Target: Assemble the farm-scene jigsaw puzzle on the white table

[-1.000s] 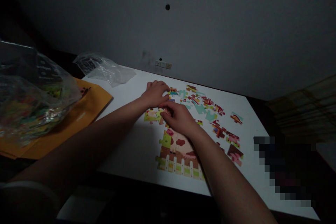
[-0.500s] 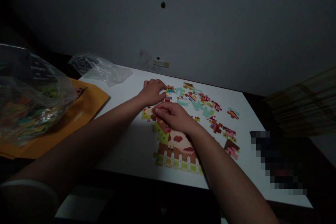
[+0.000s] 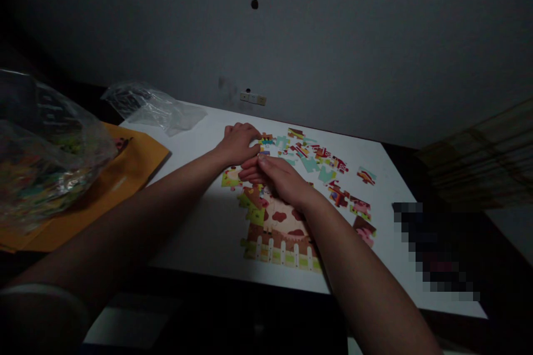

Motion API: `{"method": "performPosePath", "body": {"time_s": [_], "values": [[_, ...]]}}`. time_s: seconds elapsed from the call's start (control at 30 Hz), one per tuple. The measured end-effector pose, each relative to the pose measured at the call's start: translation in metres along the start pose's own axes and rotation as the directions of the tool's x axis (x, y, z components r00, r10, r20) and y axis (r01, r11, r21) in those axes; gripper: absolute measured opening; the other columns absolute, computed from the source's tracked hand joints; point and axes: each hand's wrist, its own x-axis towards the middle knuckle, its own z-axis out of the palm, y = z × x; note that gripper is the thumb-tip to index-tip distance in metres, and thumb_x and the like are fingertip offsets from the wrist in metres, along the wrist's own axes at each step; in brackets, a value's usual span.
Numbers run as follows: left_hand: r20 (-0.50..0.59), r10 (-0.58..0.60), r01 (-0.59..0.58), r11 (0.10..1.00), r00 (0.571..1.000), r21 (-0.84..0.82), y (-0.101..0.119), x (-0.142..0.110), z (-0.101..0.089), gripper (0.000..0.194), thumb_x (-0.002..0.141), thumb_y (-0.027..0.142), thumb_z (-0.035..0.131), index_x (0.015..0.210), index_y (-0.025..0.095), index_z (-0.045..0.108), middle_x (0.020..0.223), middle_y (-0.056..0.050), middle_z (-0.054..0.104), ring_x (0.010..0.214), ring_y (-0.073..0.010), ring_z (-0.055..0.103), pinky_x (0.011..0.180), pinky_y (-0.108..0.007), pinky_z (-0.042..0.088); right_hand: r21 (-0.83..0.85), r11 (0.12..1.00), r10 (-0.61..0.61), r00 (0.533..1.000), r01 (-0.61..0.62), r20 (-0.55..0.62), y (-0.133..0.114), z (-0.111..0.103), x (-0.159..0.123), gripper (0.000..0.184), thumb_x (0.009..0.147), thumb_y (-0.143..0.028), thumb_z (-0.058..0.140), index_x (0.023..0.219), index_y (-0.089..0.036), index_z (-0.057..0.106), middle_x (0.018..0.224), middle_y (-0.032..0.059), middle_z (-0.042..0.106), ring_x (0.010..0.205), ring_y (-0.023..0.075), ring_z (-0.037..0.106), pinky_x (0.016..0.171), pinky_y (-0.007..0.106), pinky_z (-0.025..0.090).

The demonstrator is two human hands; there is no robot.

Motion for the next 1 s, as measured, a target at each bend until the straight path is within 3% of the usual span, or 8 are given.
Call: {"method": "performPosePath", "body": {"time_s": [0.1, 0.2, 0.3, 0.37, 0.47, 0.6, 0.73, 1.0], "values": [[-0.005, -0.001, 0.001, 1.000, 1.000, 0.001, 0.001, 0.000, -0.001, 0.038, 0.103, 0.040, 0.060, 0.134, 0.028, 0.078, 0.149, -0.011, 0.069, 0.136, -0.0357, 0.055, 0.115, -0.053, 0.038, -0.092, 0.996, -0.012, 0.998, 0.007, -0.056, -0.003, -0.004, -0.003, 0.061, 0.106, -0.078, 0.054, 0.118, -0.024, 0.079, 0.115, 0.0153, 0.083, 0.109, 0.0284, 0.078, 0.102, 0.048, 0.063], [-0.006, 0.002, -0.002, 1.000, 1.000, -0.007, 0.000, 0.000, 0.000, 0.037, 0.103, 0.040, 0.060, 0.133, 0.028, 0.078, 0.148, -0.011, 0.069, 0.137, -0.0361, 0.055, 0.116, -0.053, 0.038, -0.318, 0.947, -0.059, 0.997, 0.041, -0.048, -0.007, -0.010, -0.006, 0.042, 0.110, -0.061, 0.056, 0.115, -0.027, 0.080, 0.110, 0.0101, 0.083, 0.101, 0.0259, 0.076, 0.094, 0.044, 0.062], [-0.005, 0.002, -0.002, 1.000, 1.000, -0.012, -0.001, 0.001, 0.002, 0.038, 0.102, 0.041, 0.061, 0.134, 0.028, 0.078, 0.147, -0.012, 0.069, 0.139, -0.0364, 0.055, 0.117, -0.053, 0.038, -0.645, 0.759, -0.091, 0.995, 0.092, 0.034, -0.014, -0.017, -0.013, 0.017, 0.094, -0.034, 0.075, 0.109, -0.027, 0.081, 0.104, 0.0056, 0.080, 0.094, 0.0252, 0.072, 0.091, 0.043, 0.058], [-0.003, 0.000, 0.000, 1.000, 1.000, -0.017, -0.002, 0.001, 0.002, 0.038, 0.101, 0.041, 0.062, 0.134, 0.028, 0.077, 0.147, -0.012, 0.069, 0.140, -0.0366, 0.054, 0.117, -0.054, 0.038, -0.756, 0.639, -0.103, 0.990, 0.139, 0.095, -0.019, -0.020, -0.018, 0.027, 0.083, -0.022, 0.079, 0.109, -0.027, 0.082, 0.107, 0.0062, 0.079, 0.097, 0.0264, 0.071, 0.092, 0.043, 0.056], [-0.005, 0.001, -0.001, 1.000, 1.000, -0.029, -0.002, 0.002, 0.003, 0.038, 0.101, 0.040, 0.062, 0.134, 0.030, 0.078, 0.147, -0.011, 0.069, 0.140, -0.0366, 0.053, 0.118, -0.054, 0.037, -0.785, 0.589, -0.093, 0.981, 0.194, 0.172, -0.024, -0.021, -0.023, 0.031, 0.084, -0.020, 0.082, 0.114, -0.028, 0.083, 0.113, 0.0070, 0.077, 0.100, 0.0269, 0.070, 0.092, 0.042, 0.055], [-0.014, 0.001, -0.002, 0.999, 1.000, -0.033, -0.002, 0.002, 0.004, 0.039, 0.101, 0.040, 0.062, 0.135, 0.029, 0.078, 0.147, -0.012, 0.069, 0.139, -0.0372, 0.054, 0.118, -0.055, 0.037, -0.754, 0.623, -0.061, 0.974, 0.207, 0.218, -0.023, -0.016, -0.024, 0.032, 0.088, -0.029, 0.089, 0.119, -0.031, 0.084, 0.114, 0.0052, 0.070, 0.096, 0.0233, 0.068, 0.089, 0.039, 0.056], [-0.013, 0.007, -0.008, 0.999, 1.000, -0.037, -0.001, 0.002, 0.003, 0.041, 0.100, 0.039, 0.063, 0.136, 0.026, 0.078, 0.147, -0.013, 0.070, 0.139, -0.0376, 0.054, 0.118, -0.056, 0.037, -0.725, 0.661, -0.018, 0.971, 0.192, 0.240, -0.021, -0.008, -0.022, 0.026, 0.087, -0.026, 0.090, 0.112, -0.028, 0.084, 0.118, 0.0052, 0.067, 0.088, 0.0188, 0.065, 0.081, 0.035, 0.056], [0.008, -0.012, 0.012, 0.999, 1.000, -0.034, 0.000, 0.003, 0.002, 0.040, 0.101, 0.039, 0.062, 0.136, 0.029, 0.078, 0.148, -0.011, 0.069, 0.138, -0.0377, 0.053, 0.118, -0.056, 0.037, -0.726, 0.633, -0.044, 0.949, 0.269, 0.313, -0.022, 0.001, -0.021, 0.024, 0.079, -0.024, 0.098, 0.099, -0.026, 0.084, 0.112, 0.0056, 0.070, 0.102, 0.0240, 0.066, 0.093, 0.038, 0.055]]}}
